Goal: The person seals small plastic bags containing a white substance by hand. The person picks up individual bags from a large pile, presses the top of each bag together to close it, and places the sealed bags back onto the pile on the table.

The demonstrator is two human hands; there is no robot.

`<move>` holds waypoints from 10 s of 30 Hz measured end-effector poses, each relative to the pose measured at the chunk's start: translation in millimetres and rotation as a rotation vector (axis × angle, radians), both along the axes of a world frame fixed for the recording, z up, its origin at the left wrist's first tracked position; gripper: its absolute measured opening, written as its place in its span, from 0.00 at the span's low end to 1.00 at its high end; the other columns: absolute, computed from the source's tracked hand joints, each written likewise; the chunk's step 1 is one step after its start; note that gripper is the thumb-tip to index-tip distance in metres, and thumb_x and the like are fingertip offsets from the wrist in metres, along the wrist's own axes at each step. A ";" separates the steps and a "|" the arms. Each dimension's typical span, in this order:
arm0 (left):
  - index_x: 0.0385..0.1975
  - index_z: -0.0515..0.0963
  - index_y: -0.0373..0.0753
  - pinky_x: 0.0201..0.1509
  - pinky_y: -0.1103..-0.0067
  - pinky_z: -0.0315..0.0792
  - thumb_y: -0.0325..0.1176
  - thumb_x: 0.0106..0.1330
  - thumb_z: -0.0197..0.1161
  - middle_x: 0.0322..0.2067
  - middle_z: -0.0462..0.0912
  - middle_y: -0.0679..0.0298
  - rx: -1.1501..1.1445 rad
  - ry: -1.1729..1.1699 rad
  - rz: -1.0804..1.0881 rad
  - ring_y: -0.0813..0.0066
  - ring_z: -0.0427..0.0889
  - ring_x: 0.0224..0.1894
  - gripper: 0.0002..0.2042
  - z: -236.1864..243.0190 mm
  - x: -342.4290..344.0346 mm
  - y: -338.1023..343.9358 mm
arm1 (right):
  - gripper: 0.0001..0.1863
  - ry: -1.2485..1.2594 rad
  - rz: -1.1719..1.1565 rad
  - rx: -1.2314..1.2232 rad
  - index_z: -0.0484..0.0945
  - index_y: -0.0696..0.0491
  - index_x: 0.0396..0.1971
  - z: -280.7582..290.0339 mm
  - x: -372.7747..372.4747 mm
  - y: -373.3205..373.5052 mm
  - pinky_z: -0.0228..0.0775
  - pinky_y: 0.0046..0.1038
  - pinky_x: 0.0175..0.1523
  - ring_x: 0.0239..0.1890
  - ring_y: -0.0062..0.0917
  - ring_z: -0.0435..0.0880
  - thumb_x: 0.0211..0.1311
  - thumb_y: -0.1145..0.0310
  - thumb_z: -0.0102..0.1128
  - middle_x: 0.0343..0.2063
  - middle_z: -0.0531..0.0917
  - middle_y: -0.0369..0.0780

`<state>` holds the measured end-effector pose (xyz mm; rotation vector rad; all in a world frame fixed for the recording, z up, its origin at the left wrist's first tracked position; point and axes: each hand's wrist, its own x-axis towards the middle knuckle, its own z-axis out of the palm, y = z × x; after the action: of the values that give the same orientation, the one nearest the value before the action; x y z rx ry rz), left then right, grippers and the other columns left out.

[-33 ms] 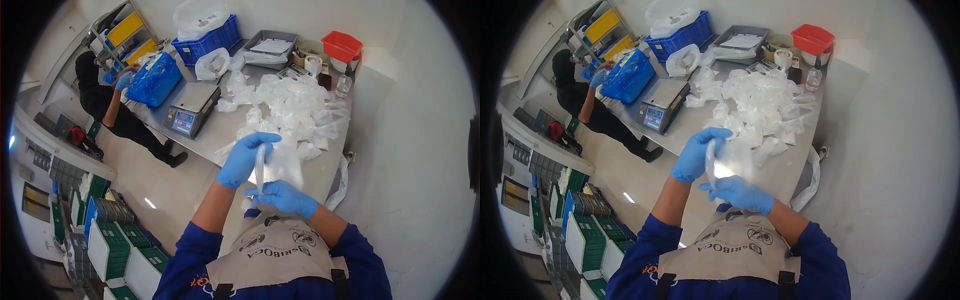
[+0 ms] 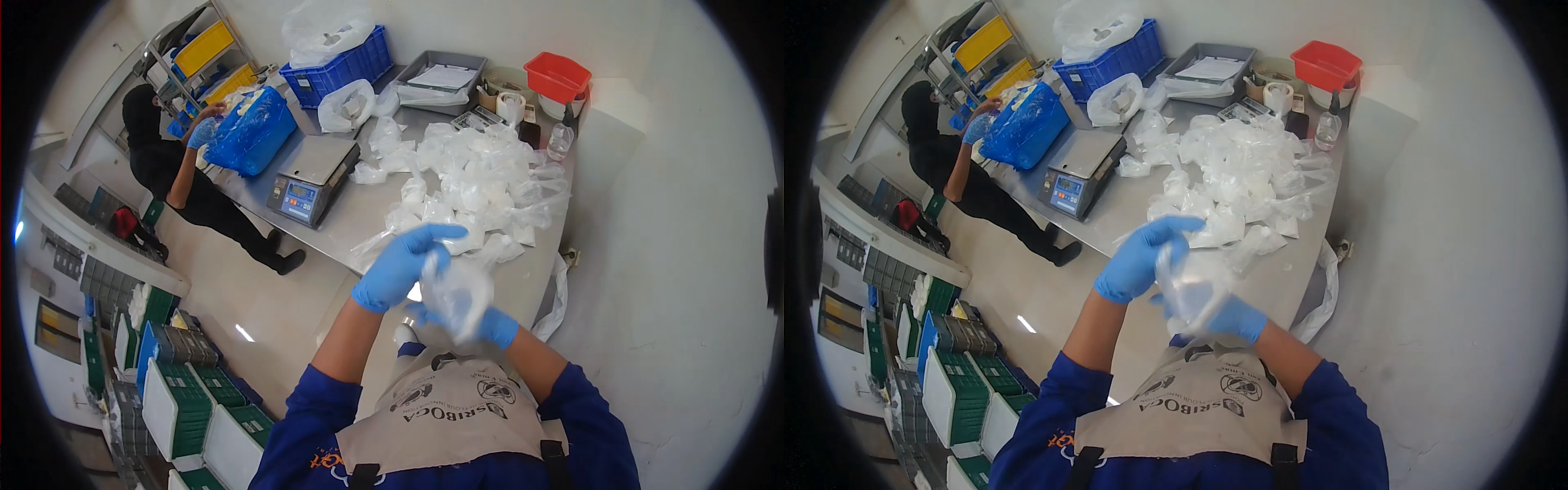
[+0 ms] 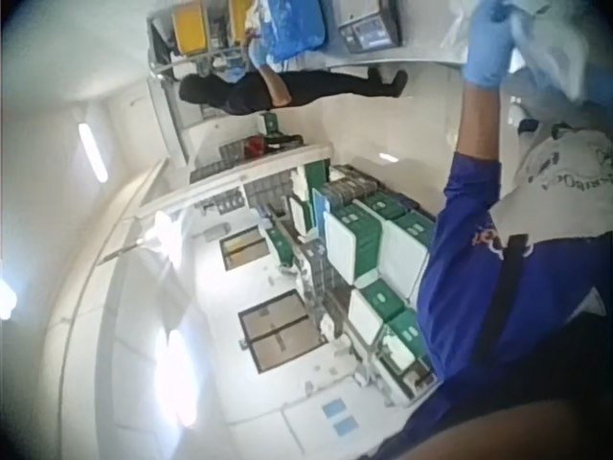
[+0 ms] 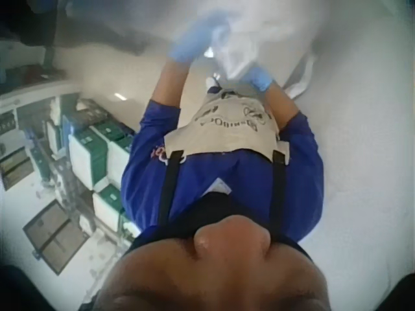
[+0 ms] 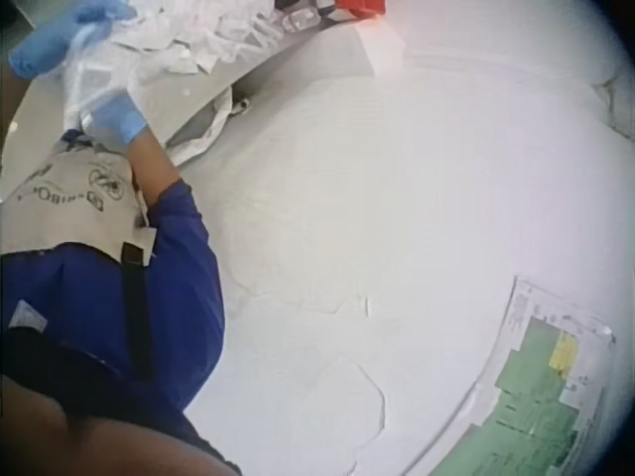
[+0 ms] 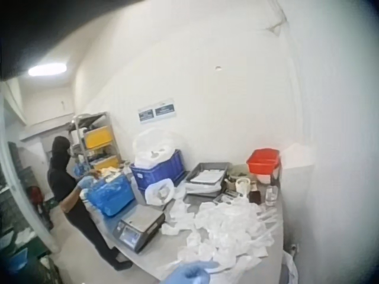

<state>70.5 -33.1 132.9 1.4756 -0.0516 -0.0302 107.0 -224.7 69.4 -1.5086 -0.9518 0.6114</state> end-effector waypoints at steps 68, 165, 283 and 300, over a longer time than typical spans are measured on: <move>0.40 0.81 0.36 0.49 0.69 0.72 0.28 0.64 0.65 0.36 0.77 0.58 1.008 -0.583 1.302 0.60 0.78 0.39 0.07 -43.7 48.0 189.4 | 0.02 -0.135 -0.939 0.098 0.81 0.59 0.29 39.6 27.5 -81.5 0.66 0.21 0.39 0.29 0.18 0.74 0.59 0.81 0.62 0.26 0.79 0.35; 0.27 0.72 0.37 0.32 0.80 0.68 0.25 0.56 0.65 0.25 0.74 0.67 0.406 0.282 1.106 0.81 0.71 0.28 0.06 -98.9 -91.9 339.5 | 0.07 0.230 0.373 0.041 0.79 0.53 0.33 -4.0 2.3 403.2 0.72 0.26 0.39 0.32 0.16 0.78 0.57 0.70 0.67 0.29 0.79 0.34; 0.52 0.76 0.37 0.33 0.87 0.70 0.36 0.71 0.60 0.33 0.80 0.69 -0.613 0.312 0.025 0.84 0.75 0.31 0.14 -94.2 21.1 282.6 | 0.06 -0.284 -0.546 -0.016 0.82 0.52 0.34 4.9 72.3 333.2 0.71 0.39 0.43 0.33 0.38 0.78 0.58 0.68 0.63 0.27 0.78 0.41; 0.32 0.82 0.40 0.41 0.63 0.76 0.41 0.63 0.61 0.32 0.77 0.53 1.028 -0.001 -0.072 0.49 0.80 0.35 0.11 -142.4 28.7 301.0 | 0.06 -0.199 -0.447 -0.147 0.84 0.58 0.35 56.2 93.7 274.1 0.72 0.26 0.38 0.31 0.24 0.82 0.61 0.72 0.65 0.31 0.85 0.40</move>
<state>99.2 267.9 -9.5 2.5013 -0.0989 -0.1284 200.6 49.4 125.6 -1.8678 -0.6912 0.2139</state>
